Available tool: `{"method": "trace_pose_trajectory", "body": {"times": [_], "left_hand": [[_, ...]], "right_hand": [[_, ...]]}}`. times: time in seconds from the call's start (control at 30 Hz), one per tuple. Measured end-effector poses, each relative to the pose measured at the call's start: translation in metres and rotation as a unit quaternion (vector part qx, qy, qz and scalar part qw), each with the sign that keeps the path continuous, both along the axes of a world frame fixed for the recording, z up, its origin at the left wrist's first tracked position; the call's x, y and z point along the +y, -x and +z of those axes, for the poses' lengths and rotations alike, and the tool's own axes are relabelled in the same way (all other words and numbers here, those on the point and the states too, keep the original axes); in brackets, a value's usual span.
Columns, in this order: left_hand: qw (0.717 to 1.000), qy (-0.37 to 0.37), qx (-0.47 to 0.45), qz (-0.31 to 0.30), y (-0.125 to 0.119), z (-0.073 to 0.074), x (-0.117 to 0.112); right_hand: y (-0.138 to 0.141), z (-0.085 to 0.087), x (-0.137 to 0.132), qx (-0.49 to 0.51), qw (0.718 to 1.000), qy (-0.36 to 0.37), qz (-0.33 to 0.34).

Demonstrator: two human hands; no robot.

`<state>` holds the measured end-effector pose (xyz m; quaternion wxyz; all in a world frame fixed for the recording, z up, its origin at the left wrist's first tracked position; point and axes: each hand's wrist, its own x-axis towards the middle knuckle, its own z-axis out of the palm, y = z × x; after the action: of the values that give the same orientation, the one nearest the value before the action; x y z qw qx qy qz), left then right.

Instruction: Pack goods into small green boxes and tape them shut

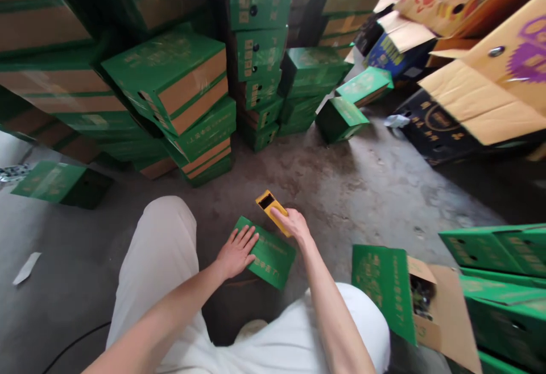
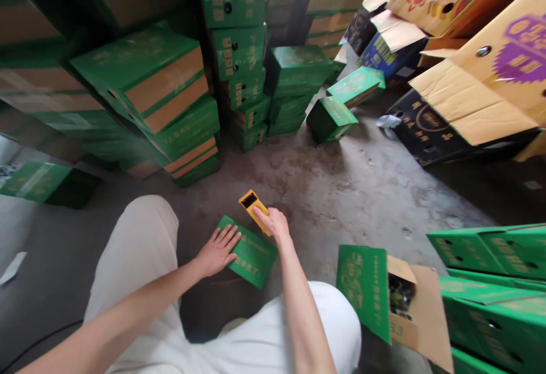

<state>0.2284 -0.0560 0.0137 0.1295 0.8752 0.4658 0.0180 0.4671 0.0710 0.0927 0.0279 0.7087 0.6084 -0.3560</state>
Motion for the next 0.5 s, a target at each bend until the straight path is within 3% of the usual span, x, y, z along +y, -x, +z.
{"method": "trace_pose_trajectory", "body": {"times": [0.07, 0.13, 0.27, 0.5], "left_hand": [[1.000, 0.012, -0.005, 0.004, 0.000, 0.002, -0.001], [1.000, 0.028, -0.010, 0.006, 0.001, 0.005, -0.002], [0.998, 0.057, -0.022, -0.004, 0.002, 0.009, -0.002], [0.996, 0.076, -0.053, -0.008, -0.001, 0.014, 0.008]], "right_hand": [[-0.013, 0.024, -0.026, 0.128, 0.992, 0.012, -0.016], [-0.017, 0.035, -0.058, 0.221, 0.974, 0.042, -0.007], [-0.004, 0.027, -0.105, 0.249, 0.964, 0.091, -0.003], [0.003, 0.022, -0.117, 0.252, 0.965, 0.070, -0.019]]}}
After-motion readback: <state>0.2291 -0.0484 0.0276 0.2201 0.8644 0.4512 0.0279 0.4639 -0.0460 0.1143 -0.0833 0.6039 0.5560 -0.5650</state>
